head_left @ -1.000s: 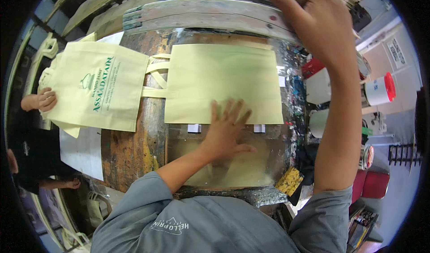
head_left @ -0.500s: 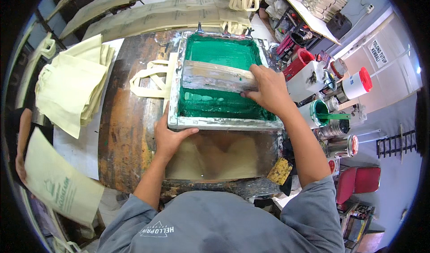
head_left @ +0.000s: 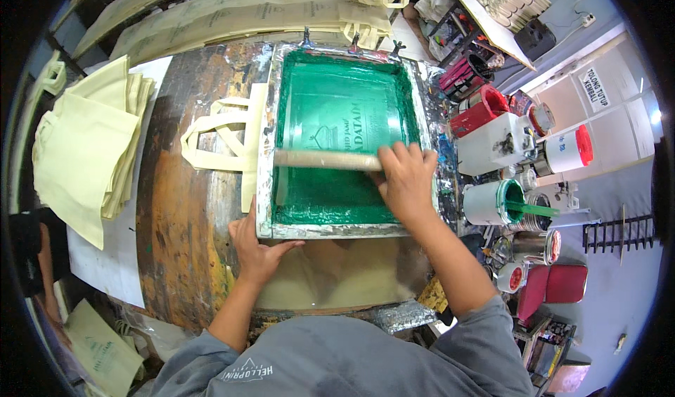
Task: The person applies green ink to a mesh screen with a squeegee, prints a design onto yellow fabric bags one by one, and moves each printed bag to a side stack.
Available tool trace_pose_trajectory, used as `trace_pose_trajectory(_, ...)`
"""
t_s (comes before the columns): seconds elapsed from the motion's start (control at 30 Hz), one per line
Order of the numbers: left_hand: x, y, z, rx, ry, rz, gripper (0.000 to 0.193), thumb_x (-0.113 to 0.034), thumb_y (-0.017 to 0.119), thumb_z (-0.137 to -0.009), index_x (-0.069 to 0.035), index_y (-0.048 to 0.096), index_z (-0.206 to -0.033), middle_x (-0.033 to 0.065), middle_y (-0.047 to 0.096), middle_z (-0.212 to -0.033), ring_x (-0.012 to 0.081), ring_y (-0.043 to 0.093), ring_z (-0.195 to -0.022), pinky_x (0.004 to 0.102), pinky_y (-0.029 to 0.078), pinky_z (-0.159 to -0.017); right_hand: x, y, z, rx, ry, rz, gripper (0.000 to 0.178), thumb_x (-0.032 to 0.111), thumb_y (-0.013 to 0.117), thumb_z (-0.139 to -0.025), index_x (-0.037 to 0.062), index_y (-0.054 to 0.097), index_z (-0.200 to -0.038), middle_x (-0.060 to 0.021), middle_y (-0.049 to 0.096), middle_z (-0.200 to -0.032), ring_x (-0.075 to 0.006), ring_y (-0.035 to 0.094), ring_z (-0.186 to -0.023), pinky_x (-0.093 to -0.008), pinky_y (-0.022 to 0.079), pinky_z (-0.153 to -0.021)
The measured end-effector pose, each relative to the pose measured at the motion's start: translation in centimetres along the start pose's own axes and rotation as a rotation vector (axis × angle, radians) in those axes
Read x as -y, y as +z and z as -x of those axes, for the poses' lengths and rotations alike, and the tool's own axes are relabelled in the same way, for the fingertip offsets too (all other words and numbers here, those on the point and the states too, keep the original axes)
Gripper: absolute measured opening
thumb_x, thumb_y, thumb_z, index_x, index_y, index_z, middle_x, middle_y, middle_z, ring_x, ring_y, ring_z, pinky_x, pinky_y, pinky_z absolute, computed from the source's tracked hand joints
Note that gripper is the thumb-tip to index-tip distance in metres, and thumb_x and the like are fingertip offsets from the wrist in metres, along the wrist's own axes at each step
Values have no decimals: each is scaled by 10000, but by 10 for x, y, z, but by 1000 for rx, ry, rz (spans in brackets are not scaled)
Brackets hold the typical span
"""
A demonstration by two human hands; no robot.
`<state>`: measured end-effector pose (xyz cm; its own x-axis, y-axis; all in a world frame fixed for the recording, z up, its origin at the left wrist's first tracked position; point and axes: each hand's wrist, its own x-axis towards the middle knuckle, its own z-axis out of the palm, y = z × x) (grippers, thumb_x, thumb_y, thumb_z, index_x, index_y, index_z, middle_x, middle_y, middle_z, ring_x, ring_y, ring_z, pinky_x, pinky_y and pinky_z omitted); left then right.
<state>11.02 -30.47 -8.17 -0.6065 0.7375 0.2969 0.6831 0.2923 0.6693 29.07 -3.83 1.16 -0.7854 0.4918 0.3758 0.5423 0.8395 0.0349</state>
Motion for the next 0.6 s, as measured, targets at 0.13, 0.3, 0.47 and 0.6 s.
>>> trace_pose_trajectory(0.13, -2, -4, -7, -4, 80, -12, 1271, -596, 968, -588, 9, 463, -1586, 52, 752, -1169, 258, 620, -1027, 417, 369, -957, -26, 39, -63, -55, 28, 63, 420, 262, 899, -752, 143, 637, -1057, -44, 624, -1001, -282, 591, -974, -475, 371, -873)
trace_pose_trajectory(0.3, 1, -5, -5, -20, 73, -58, 1276, -657, 952, -568, 2, 503, -1564, 48, 731, -1137, 241, 621, -1044, 420, 348, -959, -56, 89, -135, -116, 70, 80, 485, 292, 912, -754, 173, 643, -1140, -38, 674, -1066, -288, 640, -1043, -512, 406, -879)
trace_pose_trajectory(0.47, -15, -32, -15, 96, -64, -361, 1286, -754, 918, -530, -29, 563, -1532, 139, 577, -1233, 326, 528, -1190, 518, 315, -1063, -103, 70, -193, 163, 97, 53, 581, 369, 915, -763, 172, 632, -1230, -45, 726, -1175, -316, 689, -1144, -604, 470, -861)
trace_pose_trajectory(0.6, -34, -45, -98, -1, 111, -97, 1246, -774, 900, -565, -58, 574, -1531, 200, 537, -1332, 378, 506, -1250, 546, 336, -1119, -118, 48, -202, 97, 154, 79, 549, 311, 906, -791, 190, 620, -1244, -28, 713, -1209, -299, 691, -1139, -598, 470, -891)
